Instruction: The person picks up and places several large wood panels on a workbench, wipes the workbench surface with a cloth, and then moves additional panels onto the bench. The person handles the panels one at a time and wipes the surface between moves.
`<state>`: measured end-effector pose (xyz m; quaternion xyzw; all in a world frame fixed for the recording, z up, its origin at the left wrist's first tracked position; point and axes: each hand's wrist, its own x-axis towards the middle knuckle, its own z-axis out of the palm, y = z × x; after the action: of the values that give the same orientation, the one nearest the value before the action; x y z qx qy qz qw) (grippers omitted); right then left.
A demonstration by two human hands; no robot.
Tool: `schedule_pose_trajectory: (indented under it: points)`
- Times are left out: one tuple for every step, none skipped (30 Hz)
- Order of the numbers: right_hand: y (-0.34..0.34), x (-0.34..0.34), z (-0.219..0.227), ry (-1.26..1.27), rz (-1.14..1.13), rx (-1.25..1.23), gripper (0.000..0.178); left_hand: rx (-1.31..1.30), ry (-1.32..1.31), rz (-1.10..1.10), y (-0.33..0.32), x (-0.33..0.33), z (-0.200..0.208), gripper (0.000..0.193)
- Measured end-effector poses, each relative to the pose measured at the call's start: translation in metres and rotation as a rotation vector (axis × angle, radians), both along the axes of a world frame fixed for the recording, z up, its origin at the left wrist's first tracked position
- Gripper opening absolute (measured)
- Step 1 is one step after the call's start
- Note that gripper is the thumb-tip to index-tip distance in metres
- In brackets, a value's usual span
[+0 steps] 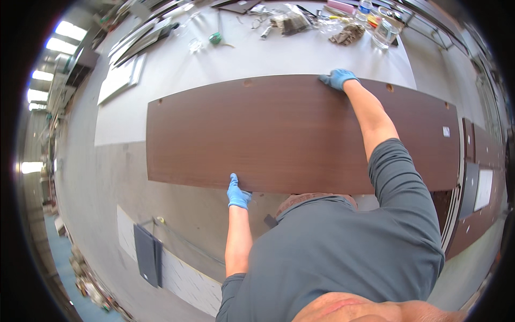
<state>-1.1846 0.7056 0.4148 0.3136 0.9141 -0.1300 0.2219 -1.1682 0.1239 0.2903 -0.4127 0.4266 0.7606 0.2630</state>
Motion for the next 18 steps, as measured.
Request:
schedule_pose_trajectory:
  points:
    - [-0.001,-0.017,0.001,-0.040,-0.010,-0.029,0.085,-0.004,-0.025,-0.001,-0.004,-0.017,0.002,0.054]
    - [-0.002,-0.032,0.002,-0.058,-0.024,-0.051,0.085,-0.019,-0.033,0.000,-0.006,-0.035,0.003,0.056]
    - [-0.006,-0.046,0.000,-0.050,-0.020,-0.040,0.085,-0.031,-0.022,-0.012,-0.012,-0.051,0.007,0.055]
    - [-0.009,-0.059,-0.003,-0.026,-0.016,-0.013,0.085,-0.036,-0.011,-0.018,-0.014,-0.065,0.008,0.055]
    - [-0.015,-0.071,-0.006,-0.010,-0.006,0.014,0.085,-0.053,-0.015,-0.007,-0.018,-0.077,0.008,0.054]
    - [-0.015,-0.083,-0.009,-0.020,-0.009,0.003,0.086,-0.067,-0.070,0.016,-0.019,-0.086,0.008,0.054]
    - [-0.017,-0.094,-0.013,-0.029,-0.022,-0.015,0.086,-0.034,-0.074,0.002,-0.022,-0.098,0.008,0.054]
    - [-0.019,-0.106,-0.016,-0.038,-0.028,-0.030,0.086,-0.014,-0.094,0.004,-0.024,-0.107,0.007,0.055]
    - [-0.021,-0.118,-0.019,-0.045,-0.037,-0.038,0.087,0.002,-0.118,0.017,-0.028,-0.117,0.006,0.055]
    - [-0.023,-0.129,-0.020,-0.029,-0.030,-0.023,0.087,0.004,-0.106,0.011,-0.030,-0.126,0.005,0.055]
    - [-0.026,-0.142,-0.021,-0.024,-0.013,-0.010,0.086,0.001,-0.096,0.006,-0.034,-0.137,0.004,0.055]
    - [-0.030,-0.153,-0.022,-0.007,-0.010,0.009,0.086,-0.019,-0.080,-0.004,-0.039,-0.150,0.004,0.055]
    - [-0.035,-0.163,-0.020,0.008,-0.005,0.036,0.085,-0.006,-0.083,-0.015,-0.044,-0.161,0.005,0.055]
    - [-0.037,-0.175,-0.020,-0.005,-0.018,0.025,0.085,-0.011,-0.086,-0.030,-0.048,-0.175,0.004,0.055]
    - [-0.041,-0.188,-0.018,-0.026,-0.027,0.009,0.085,-0.029,-0.112,-0.024,-0.053,-0.185,0.003,0.055]
    - [-0.050,-0.198,-0.020,-0.048,-0.040,-0.016,0.085,-0.024,-0.107,-0.038,-0.061,-0.196,0.004,0.056]
    - [-0.059,-0.210,-0.020,-0.052,-0.045,-0.011,0.084,-0.023,-0.108,-0.042,-0.067,-0.210,0.005,0.057]
    - [-0.064,-0.222,-0.019,-0.054,-0.047,0.003,0.084,-0.028,-0.089,-0.051,-0.068,-0.225,0.004,0.057]
